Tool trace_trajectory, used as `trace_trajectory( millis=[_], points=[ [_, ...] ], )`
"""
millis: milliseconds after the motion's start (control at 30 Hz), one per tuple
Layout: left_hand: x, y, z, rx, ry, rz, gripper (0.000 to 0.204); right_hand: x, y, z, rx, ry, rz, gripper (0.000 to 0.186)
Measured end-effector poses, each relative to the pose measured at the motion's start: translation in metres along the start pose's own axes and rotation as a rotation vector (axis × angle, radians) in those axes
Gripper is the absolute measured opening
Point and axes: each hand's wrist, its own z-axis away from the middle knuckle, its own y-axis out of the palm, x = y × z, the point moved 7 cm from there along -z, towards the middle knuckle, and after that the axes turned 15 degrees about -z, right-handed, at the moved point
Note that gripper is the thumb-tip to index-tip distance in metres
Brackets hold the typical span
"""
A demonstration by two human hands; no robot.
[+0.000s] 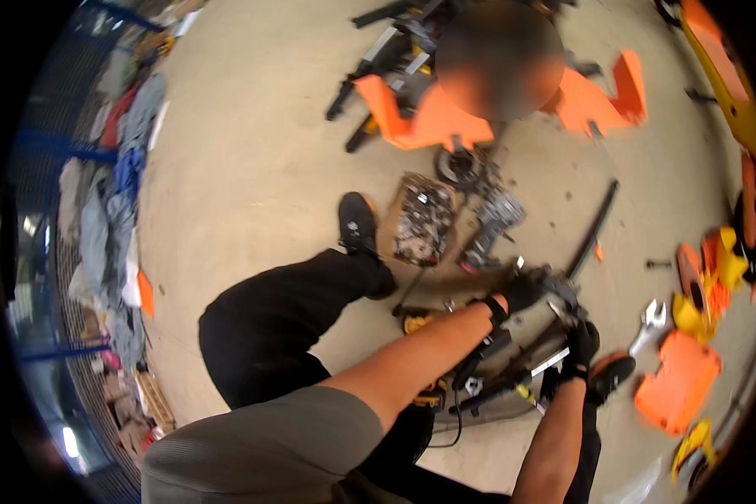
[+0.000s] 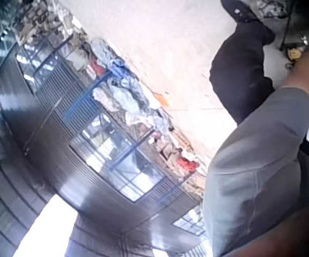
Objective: The person removes internal components from motorcycle front forks by tapping a metal rod with a hammer, then picks up and examines a triple tree clamp.
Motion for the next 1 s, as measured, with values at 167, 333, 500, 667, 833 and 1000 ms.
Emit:
trace_trajectory(
  millis=[167, 333, 500, 667, 833, 1000],
  points=[
    [0.045, 0.015, 0.019, 0.099, 0.212, -0.074, 0.018, 0.009, 0.009, 0.069, -0.137, 0.059, -0.067, 0.028],
    [0.041, 0.001, 0.062, 0.198, -0.004, 0.313, 0.018, -0.023, 0.014, 0.158, -0.402, 0.158, -0.158, 0.028],
    [0.074, 0.013, 0.101, 0.342, -0.103, 0.327, 0.031, -0.032, 0.014, 0.218, -0.605, 0.111, 0.19, 0.042],
    [0.069, 0.031, 0.138, 0.456, -0.275, 0.35, 0.027, -0.019, 0.032, 0.247, -0.474, 0.408, 0.069, 0.076],
    [0.046, 0.029, 0.166, 0.426, -0.491, 0.452, 0.023, 0.011, 0.079, 0.268, -0.249, 0.462, 0.155, 0.072],
    [0.045, 0.03, 0.164, 0.415, -0.221, 0.298, 0.02, -0.01, 0.082, 0.28, -0.357, 0.529, 0.149, 0.069]
  ],
)
